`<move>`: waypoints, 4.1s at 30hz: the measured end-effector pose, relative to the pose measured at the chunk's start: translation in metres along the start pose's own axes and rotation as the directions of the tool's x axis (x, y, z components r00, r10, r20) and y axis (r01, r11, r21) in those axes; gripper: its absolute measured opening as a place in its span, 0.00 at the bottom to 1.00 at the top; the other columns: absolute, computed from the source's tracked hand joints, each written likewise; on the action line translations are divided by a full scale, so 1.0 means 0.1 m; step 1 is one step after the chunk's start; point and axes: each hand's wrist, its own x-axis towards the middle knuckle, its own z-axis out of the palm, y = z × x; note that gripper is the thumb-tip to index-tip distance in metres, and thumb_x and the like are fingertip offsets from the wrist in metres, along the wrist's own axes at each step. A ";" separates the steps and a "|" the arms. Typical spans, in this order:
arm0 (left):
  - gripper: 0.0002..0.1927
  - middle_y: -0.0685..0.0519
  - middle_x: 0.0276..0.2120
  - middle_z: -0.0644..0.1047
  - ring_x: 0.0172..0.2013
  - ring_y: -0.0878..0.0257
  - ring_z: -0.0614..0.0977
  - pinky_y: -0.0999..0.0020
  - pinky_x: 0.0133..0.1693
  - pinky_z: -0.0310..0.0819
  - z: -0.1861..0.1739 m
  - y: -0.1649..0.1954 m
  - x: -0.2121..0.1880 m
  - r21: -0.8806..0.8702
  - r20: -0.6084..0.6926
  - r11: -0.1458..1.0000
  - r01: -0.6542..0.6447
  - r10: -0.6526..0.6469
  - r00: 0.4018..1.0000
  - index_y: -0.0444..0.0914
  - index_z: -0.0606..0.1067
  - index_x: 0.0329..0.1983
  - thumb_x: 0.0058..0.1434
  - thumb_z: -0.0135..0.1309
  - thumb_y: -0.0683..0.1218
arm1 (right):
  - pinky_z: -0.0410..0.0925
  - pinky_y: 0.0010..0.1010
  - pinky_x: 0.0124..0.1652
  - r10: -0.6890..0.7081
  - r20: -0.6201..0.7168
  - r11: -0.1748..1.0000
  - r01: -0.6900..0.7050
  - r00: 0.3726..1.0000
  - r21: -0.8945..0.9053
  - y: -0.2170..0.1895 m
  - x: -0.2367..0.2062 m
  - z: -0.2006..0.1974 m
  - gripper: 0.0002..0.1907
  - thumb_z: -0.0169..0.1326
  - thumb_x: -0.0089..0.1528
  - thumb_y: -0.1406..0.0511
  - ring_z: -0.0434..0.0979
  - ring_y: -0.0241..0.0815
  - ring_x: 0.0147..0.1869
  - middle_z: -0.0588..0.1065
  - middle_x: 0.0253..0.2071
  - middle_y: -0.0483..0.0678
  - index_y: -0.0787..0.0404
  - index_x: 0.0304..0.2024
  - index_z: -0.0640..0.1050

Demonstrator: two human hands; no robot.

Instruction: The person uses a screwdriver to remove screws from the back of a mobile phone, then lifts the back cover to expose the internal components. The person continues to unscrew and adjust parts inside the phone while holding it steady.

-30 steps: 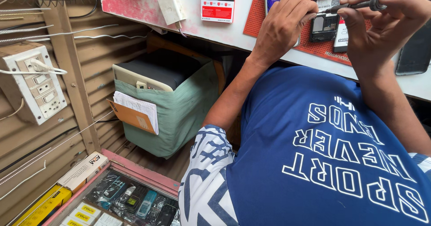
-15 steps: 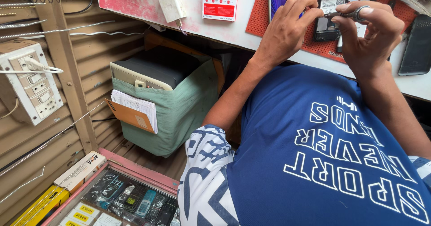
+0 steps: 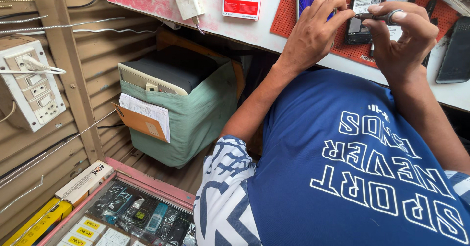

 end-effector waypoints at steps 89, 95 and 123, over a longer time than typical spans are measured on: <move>0.55 0.52 0.71 0.60 0.72 0.55 0.59 0.51 0.69 0.54 0.03 0.05 0.04 0.068 0.095 0.986 0.154 -0.160 0.983 0.39 0.60 0.73 0.49 0.70 0.68 | 0.75 0.39 0.46 0.018 0.017 0.999 -0.019 1.000 0.044 0.10 -0.06 0.04 0.25 0.60 0.69 0.80 0.78 0.55 0.43 0.72 0.44 0.67 0.63 0.52 0.57; 0.30 0.49 0.41 0.69 0.42 0.57 0.73 0.60 0.45 0.70 0.10 0.29 0.03 0.152 -0.059 0.943 0.295 -0.290 0.955 0.35 0.75 0.48 0.56 0.64 0.63 | 0.77 0.35 0.48 0.311 -0.237 0.940 -0.261 0.921 0.218 0.38 -0.31 -0.12 0.01 0.47 0.83 0.74 0.81 0.49 0.47 0.74 0.47 0.58 0.69 0.55 0.69; 0.08 0.53 0.42 0.72 0.39 0.61 0.82 0.69 0.45 0.80 -0.34 0.34 -0.10 -0.171 -0.075 0.984 -0.046 0.034 0.997 0.34 0.75 0.45 0.68 0.60 0.41 | 0.73 0.37 0.36 0.458 0.550 0.885 -0.296 0.698 -0.360 -0.07 0.28 -0.47 0.13 0.65 0.60 0.67 0.81 0.49 0.36 0.80 0.37 0.53 0.61 0.47 0.84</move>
